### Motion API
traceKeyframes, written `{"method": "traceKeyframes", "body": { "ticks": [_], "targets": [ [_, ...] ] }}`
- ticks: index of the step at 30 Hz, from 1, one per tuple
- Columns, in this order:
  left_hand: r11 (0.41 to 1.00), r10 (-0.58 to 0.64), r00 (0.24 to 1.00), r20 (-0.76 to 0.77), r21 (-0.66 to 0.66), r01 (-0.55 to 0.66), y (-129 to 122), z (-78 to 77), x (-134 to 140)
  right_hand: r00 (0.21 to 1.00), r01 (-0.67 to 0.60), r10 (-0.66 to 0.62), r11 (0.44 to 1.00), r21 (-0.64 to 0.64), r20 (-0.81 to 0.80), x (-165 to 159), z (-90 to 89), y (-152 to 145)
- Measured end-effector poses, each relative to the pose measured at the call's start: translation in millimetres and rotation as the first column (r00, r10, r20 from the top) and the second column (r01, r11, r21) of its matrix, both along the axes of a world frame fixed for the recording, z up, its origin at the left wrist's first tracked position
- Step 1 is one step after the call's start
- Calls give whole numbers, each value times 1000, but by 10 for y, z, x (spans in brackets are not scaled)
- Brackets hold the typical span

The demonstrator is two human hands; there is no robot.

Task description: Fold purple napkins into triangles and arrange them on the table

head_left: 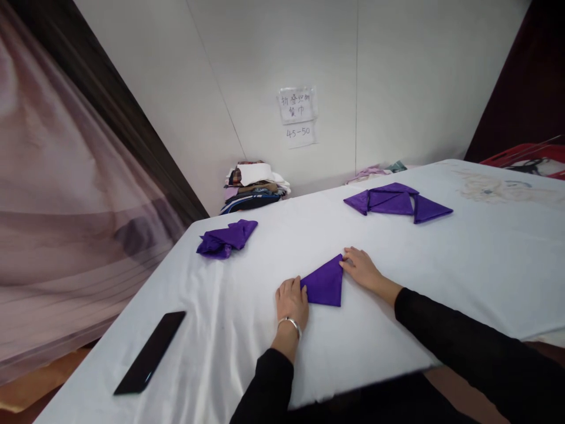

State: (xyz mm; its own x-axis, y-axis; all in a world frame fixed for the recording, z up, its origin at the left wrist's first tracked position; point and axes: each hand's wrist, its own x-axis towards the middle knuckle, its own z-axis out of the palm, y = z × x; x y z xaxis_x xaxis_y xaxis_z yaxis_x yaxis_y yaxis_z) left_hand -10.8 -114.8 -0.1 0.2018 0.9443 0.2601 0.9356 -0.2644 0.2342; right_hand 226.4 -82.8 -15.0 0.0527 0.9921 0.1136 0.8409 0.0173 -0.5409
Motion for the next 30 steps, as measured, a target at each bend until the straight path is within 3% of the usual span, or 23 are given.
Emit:
{"method": "traceKeyframes", "body": {
  "ticks": [5, 11, 18, 23, 30],
  "targets": [
    [1000, -12, 1000, 2, 14, 12, 5, -16, 2, 1000, 11, -10, 999, 48, -19, 2, -6, -23],
    [1000, -16, 1000, 24, -6, 16, 29, -30, -4, 986, 72, -61, 995, 69, -154, 106, 19, 71],
    [999, -3, 999, 48, -50, 5, 55, -31, -26, 996, -42, 45, 998, 45, -83, 174, -30, 97],
    [998, -60, 997, 38, -32, 61, 150, 78, 259, 997, -73, 72, 997, -19, -40, 127, -73, 88],
    [982, -177, 983, 54, -56, 180, 352, 117, 759, 997, -71, 71, 997, 20, -39, 87, -28, 144]
  ]
}}
